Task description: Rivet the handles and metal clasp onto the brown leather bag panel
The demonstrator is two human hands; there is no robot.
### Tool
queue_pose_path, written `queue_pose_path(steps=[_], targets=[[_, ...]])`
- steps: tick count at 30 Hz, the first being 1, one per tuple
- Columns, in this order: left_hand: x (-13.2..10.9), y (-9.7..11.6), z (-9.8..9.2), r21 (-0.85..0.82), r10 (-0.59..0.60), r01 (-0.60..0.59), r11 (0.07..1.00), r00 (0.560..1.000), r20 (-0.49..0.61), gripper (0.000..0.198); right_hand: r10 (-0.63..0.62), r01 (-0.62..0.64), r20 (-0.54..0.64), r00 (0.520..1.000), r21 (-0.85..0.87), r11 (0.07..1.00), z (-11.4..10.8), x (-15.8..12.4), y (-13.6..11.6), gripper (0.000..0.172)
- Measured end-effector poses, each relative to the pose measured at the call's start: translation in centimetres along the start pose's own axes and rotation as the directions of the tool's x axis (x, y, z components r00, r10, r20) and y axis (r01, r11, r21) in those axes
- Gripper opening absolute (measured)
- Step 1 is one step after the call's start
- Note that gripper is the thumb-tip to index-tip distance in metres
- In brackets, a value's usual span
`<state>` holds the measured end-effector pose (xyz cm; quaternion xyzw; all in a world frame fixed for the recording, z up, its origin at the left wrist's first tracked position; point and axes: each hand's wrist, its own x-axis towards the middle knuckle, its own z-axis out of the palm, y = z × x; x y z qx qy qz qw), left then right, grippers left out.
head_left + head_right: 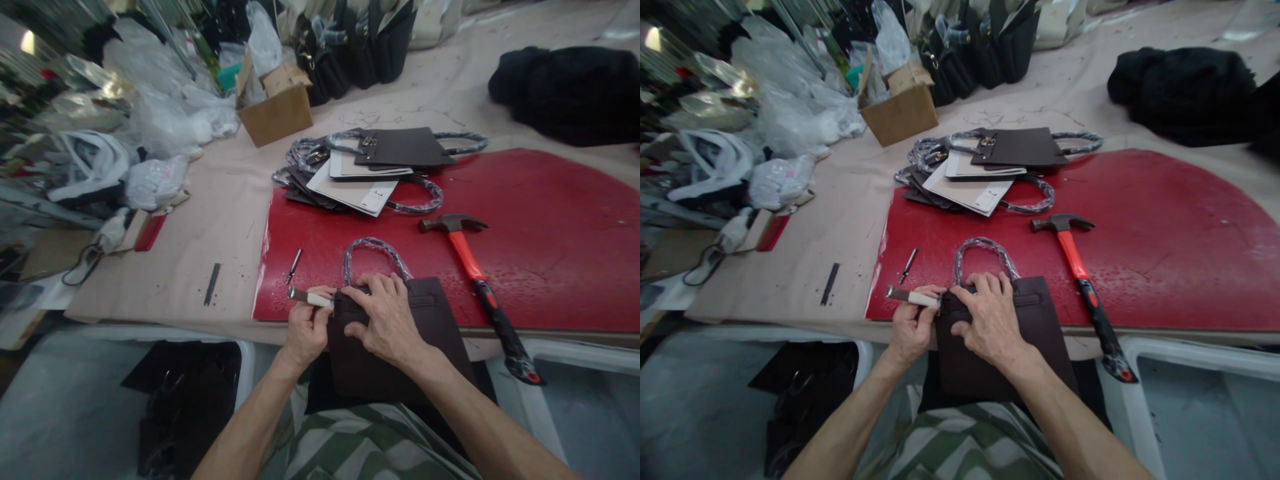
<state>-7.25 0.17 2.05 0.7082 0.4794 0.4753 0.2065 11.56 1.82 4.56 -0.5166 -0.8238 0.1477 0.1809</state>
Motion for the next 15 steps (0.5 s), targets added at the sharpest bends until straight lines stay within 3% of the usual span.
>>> queue_pose_path(steps=[15], targets=[[-0.32, -0.02, 0.59, 0.074, 0.068, -0.067, 0.995, 0.998, -0.013, 0.012, -0.009, 0.009, 0.007, 1.0, -0.01, 1.0, 0.06, 0.07, -0.02, 0.059]])
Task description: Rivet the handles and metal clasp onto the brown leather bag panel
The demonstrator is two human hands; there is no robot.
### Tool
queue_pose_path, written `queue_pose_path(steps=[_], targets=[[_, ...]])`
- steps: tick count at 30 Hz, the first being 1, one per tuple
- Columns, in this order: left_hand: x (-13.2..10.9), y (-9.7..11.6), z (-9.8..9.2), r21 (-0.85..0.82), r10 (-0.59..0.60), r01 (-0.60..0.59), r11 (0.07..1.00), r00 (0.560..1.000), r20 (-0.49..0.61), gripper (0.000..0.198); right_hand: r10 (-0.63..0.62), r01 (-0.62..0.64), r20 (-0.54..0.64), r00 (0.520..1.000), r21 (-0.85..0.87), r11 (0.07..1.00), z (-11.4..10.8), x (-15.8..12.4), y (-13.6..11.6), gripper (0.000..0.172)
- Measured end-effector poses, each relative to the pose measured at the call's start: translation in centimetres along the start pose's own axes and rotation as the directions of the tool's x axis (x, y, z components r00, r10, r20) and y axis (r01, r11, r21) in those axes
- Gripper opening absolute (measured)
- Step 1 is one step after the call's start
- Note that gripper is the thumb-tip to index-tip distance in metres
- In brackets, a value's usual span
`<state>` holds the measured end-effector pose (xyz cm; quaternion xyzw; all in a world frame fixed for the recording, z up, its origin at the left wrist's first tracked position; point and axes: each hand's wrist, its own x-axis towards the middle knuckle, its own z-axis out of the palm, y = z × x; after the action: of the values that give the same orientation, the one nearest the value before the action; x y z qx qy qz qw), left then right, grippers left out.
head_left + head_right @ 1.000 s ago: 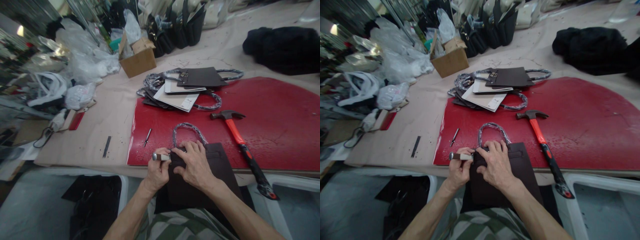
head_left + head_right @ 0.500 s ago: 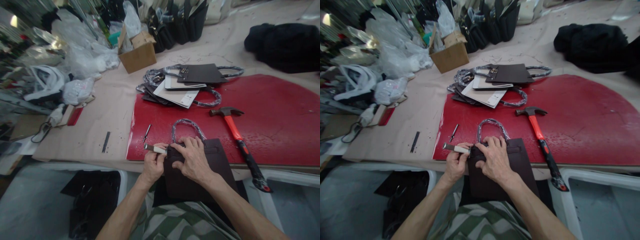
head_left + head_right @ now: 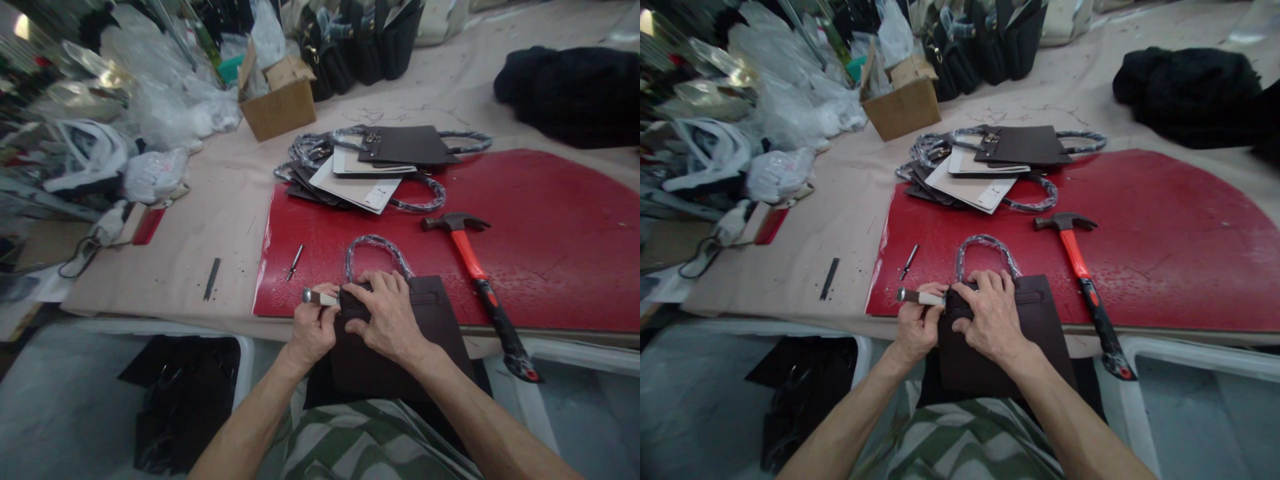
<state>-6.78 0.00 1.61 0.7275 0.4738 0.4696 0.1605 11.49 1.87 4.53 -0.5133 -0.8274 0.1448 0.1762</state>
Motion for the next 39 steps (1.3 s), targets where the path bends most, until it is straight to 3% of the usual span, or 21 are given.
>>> queue_pose_path(steps=[17, 22, 26, 28, 31, 33, 36, 39], targets=[[-0.3, 0.6, 0.6, 0.063, 0.041, -0.039, 0.997, 0.999, -0.029, 0.018, -0.011, 0.011, -0.019, 1.0, 0.022, 1.0, -0.2, -0.2, 0.0, 0.06], [-0.3, 0.6, 0.7, 0.065, 0.019, -0.02, 0.998, 1.0, 0.006, 0.02, -0.037, 0.04, -0.042, 0.998, 0.083, 0.996, 0.2, -0.4, 0.4, 0.065], [-0.1, 0.8, 0.6, 0.065, -0.01, 0.008, 0.998, 1.0, 0.029, 0.019, -0.081, 0.131, -0.231, 0.97, 0.209, 0.969, -0.5, -0.6, 1.4, 0.055], [0.0, 0.9, 0.6, 0.059, -0.021, 0.019, 0.998, 0.999, 0.032, 0.017, -0.067, 0.131, -0.367, 0.928, 0.152, 0.98, -1.9, -0.9, 2.6, 0.044], [0.0, 0.8, 0.6, 0.04, -0.026, 0.026, 0.999, 1.0, 0.011, 0.017, -0.002, -0.028, -0.476, 0.88, -0.056, 0.998, -4.7, -1.9, 5.4, 0.036], [-0.1, 0.7, 0.6, 0.028, -0.03, 0.03, 0.999, 1.0, -0.001, 0.017, 0.09, -0.199, -0.454, 0.886, -0.196, 0.96, -6.4, -3.0, 7.6, 0.036], [-0.2, 0.5, 0.7, 0.023, -0.033, 0.033, 0.999, 0.999, 0.008, 0.017, 0.29, -0.388, -0.296, 0.91, -0.366, 0.846, -7.9, -4.7, 9.8, 0.035], [-0.2, 0.6, 0.7, 0.027, -0.042, 0.041, 0.999, 0.999, 0.029, 0.016, 0.42, -0.437, -0.14, 0.897, -0.433, 0.788, -8.1, -5.3, 10.5, 0.025]])
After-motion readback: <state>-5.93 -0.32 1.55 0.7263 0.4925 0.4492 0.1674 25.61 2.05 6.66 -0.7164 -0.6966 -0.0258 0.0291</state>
